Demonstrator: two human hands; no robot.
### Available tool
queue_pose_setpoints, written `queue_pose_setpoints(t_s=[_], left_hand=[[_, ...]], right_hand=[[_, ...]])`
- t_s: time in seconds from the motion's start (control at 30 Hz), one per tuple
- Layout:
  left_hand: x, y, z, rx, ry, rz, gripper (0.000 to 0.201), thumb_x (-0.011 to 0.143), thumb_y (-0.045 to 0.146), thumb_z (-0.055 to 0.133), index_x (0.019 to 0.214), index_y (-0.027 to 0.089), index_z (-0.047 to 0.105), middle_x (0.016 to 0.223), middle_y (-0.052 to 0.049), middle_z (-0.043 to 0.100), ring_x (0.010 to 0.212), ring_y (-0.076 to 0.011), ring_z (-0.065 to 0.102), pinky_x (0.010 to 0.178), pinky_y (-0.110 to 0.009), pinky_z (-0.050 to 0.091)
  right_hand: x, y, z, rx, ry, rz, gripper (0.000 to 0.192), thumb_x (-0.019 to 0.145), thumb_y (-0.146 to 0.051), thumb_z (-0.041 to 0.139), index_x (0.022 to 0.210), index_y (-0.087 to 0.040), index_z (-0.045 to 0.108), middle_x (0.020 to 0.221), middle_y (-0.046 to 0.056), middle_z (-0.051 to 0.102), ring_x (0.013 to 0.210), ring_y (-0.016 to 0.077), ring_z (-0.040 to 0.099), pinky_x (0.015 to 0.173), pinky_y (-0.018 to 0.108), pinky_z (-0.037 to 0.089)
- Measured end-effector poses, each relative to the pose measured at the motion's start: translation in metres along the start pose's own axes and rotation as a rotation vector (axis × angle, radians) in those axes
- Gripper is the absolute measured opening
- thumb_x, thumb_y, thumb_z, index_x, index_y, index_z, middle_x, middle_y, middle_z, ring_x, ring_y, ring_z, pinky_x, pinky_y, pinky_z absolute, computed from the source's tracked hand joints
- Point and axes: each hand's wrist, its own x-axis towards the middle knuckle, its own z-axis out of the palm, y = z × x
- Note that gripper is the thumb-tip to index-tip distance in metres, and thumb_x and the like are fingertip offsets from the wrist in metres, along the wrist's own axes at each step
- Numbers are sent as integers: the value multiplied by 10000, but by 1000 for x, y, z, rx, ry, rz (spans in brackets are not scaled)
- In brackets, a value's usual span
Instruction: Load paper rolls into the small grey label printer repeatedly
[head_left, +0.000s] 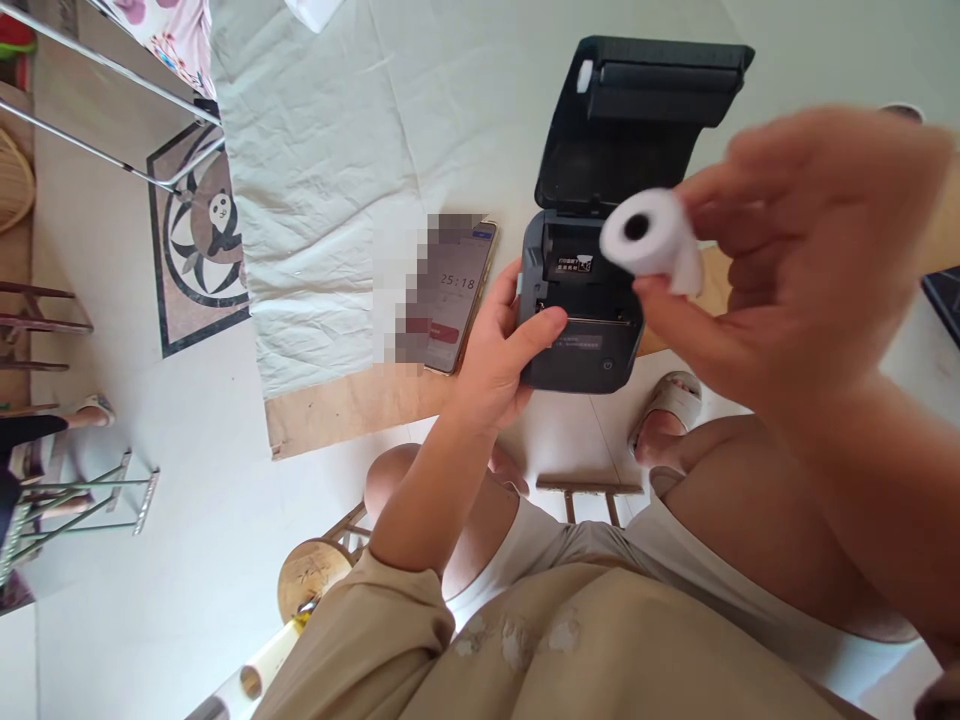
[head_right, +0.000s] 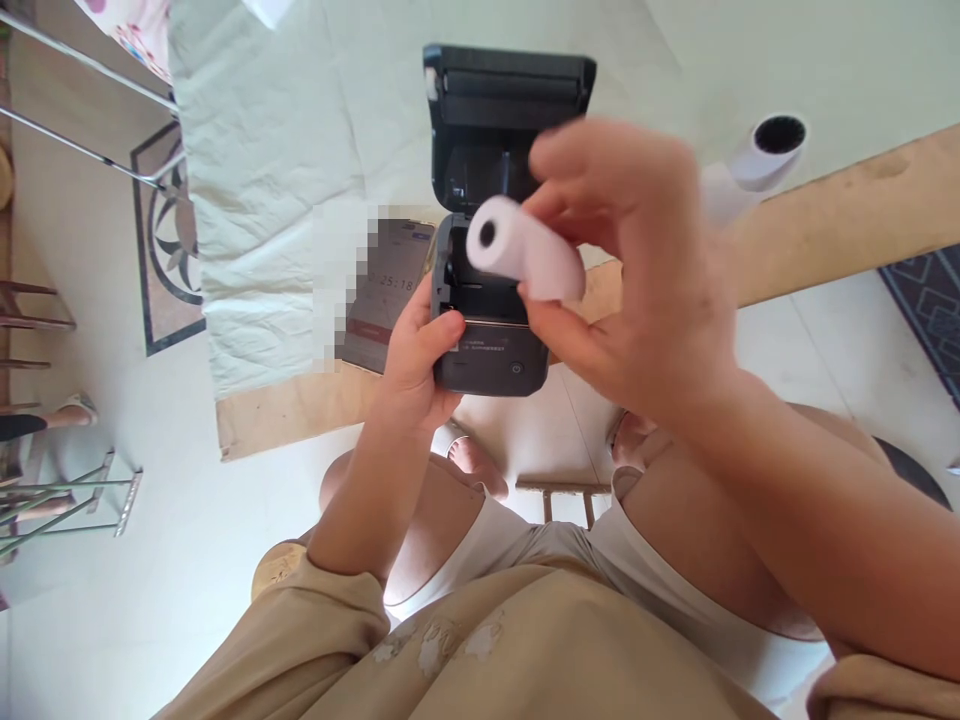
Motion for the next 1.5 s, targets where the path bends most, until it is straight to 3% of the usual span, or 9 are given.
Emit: queue_pose_setpoints(t_s=[0.17, 0.33, 0.5, 0.6, 0.77, 0.9, 0.97, 1.17, 1.5], left_hand=[[-4, 0, 1, 44, 34, 13, 610, 779, 484, 925, 1278, 303, 625, 1186, -19, 760, 1205, -279, 743, 957, -355, 654], [-4, 0, -1, -18, -34, -6, 536, 808, 350, 910, 1272, 322, 642, 1187, 2, 755, 1141, -234, 747, 944, -320, 635], [-1, 1, -2, -54, -14, -18, 589, 793, 623, 845, 1241, 302, 639, 1174, -38, 774, 1211, -307, 743, 914, -387, 669], [-2, 3, -3, -47, -23, -17, 494, 817, 530, 851, 1201, 297, 645, 1165, -32, 778, 1248, -308, 731, 945, -391, 673], [-3, 3, -8, -14, -29, -20, 536, 768, 323, 913, 1233, 298, 648, 1141, -6, 771, 1137, -270, 762, 909, -334, 663], [-2, 0, -9, 59, -6, -26, 780, 619, 420, 1003, 1300, 311, 640, 1203, -31, 769, 1211, -333, 736, 997, -423, 662], [-2, 0, -10, 82, -9, -31, 838, 582, 431, 1024, 1315, 315, 635, 1202, -42, 763, 1227, -347, 729, 1010, -438, 654], [-3, -2, -14, 133, -54, -1, 942, 556, 420, 1042, 1379, 302, 600, 1294, -71, 727, 1268, -359, 701, 1031, -439, 634], [0, -5, -21, 87, -164, 58, 1015, 651, 490, 990, 1507, 335, 467, 1433, -65, 653, 1382, -383, 631, 1100, -481, 605]], right_hand=[[3, 14, 3, -675, -16, -646, 205, 846, -127, 712, 959, -291, 665, 1056, -23, 803, 935, 216, 782, 729, 401, 642], [5, 18, 0, -688, -43, -779, 174, 888, -104, 649, 872, -271, 603, 1089, -23, 790, 948, 204, 776, 726, 404, 613], [-6, 14, 6, -664, -89, -873, 187, 878, -134, 675, 855, -301, 593, 884, -47, 700, 765, 168, 677, 662, 386, 502], [-12, 14, 11, -645, -194, -944, 155, 895, -220, 701, 845, -296, 576, 834, -74, 700, 797, 174, 687, 677, 394, 458], [-9, 10, 3, -529, -104, -838, 14, 932, -332, 694, 942, -330, 684, 959, -9, 696, 962, 207, 693, 830, 430, 570], [2, 10, -8, -364, 22, -504, 507, 988, -305, 648, 1367, -637, 590, 1480, -98, 522, 1450, 220, 517, 784, 305, 624], [7, 14, -10, -196, -13, -418, 521, 992, -382, 680, 1396, -680, 543, 1576, -137, 400, 1477, 207, 504, 644, 225, 600], [9, 14, -7, -173, -30, -402, 110, 942, -332, 759, 1042, -349, 715, 1238, 6, 625, 1101, 180, 677, 558, 241, 540], [5, 24, -6, -464, -232, -611, 53, 869, -207, 723, 883, -221, 674, 1409, 116, 581, 1265, 267, 608, 527, 242, 475]])
